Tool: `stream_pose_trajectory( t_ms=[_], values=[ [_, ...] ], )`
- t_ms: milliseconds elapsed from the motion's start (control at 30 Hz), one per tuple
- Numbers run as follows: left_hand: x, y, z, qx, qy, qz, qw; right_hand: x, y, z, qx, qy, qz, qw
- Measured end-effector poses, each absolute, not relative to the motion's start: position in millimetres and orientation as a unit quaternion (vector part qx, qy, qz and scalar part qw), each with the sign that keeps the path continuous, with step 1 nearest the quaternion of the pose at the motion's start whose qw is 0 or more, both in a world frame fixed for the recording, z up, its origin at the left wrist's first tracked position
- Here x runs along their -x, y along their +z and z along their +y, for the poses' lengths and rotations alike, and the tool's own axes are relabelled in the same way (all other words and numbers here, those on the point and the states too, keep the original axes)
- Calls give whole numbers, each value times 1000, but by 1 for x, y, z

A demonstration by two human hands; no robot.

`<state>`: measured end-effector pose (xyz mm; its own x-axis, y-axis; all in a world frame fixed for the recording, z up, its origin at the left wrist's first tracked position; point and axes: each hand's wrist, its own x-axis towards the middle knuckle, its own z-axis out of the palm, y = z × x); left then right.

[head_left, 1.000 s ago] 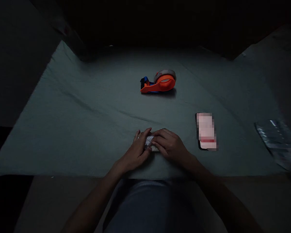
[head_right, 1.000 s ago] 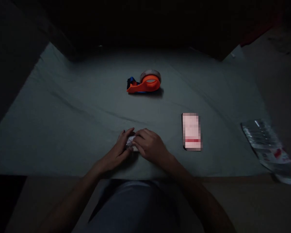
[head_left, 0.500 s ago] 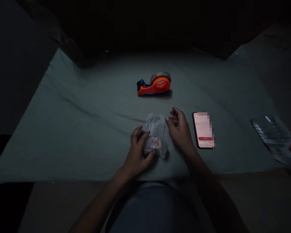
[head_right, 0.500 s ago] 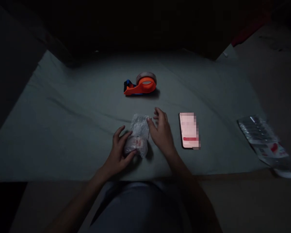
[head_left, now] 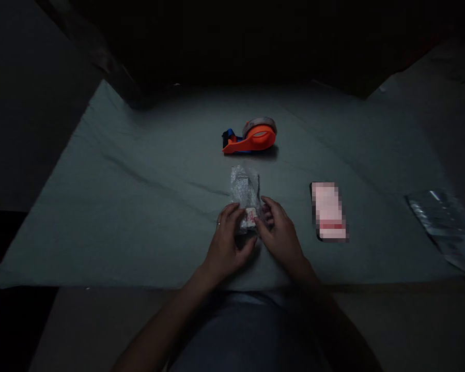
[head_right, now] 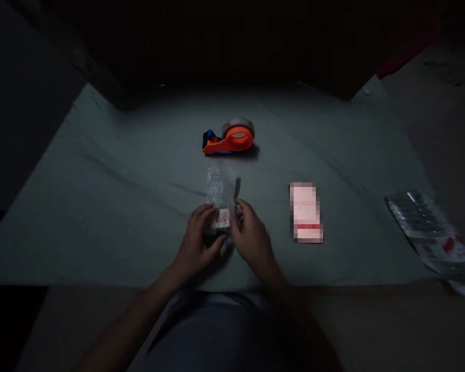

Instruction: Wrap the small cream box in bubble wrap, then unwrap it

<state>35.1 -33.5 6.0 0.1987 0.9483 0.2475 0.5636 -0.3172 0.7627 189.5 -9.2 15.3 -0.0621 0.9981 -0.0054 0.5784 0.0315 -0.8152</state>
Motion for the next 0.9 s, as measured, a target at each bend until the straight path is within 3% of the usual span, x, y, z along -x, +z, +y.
stream_pose_trajectory(
  t_ms=[200, 400, 600, 700, 900],
  values=[
    [-29, 1, -31, -672, 393, 573, 254, -208, 3, -16, 640, 350, -583, 357],
    [-5, -9, -29, -583, 412, 655, 248, -226, -2, -22, 686, 311, -580, 311],
    [13, -6, -14, -704, 349, 599, 157, -224, -4, -13, 631, 136, -682, 344],
    [17, -2, 0, -765, 281, 562, 143, -224, 1, -1, 590, 99, -753, 274],
    [17, -4, 39, -791, 178, 561, 168, -221, 7, 27, 587, 144, -779, 166]
  ],
)
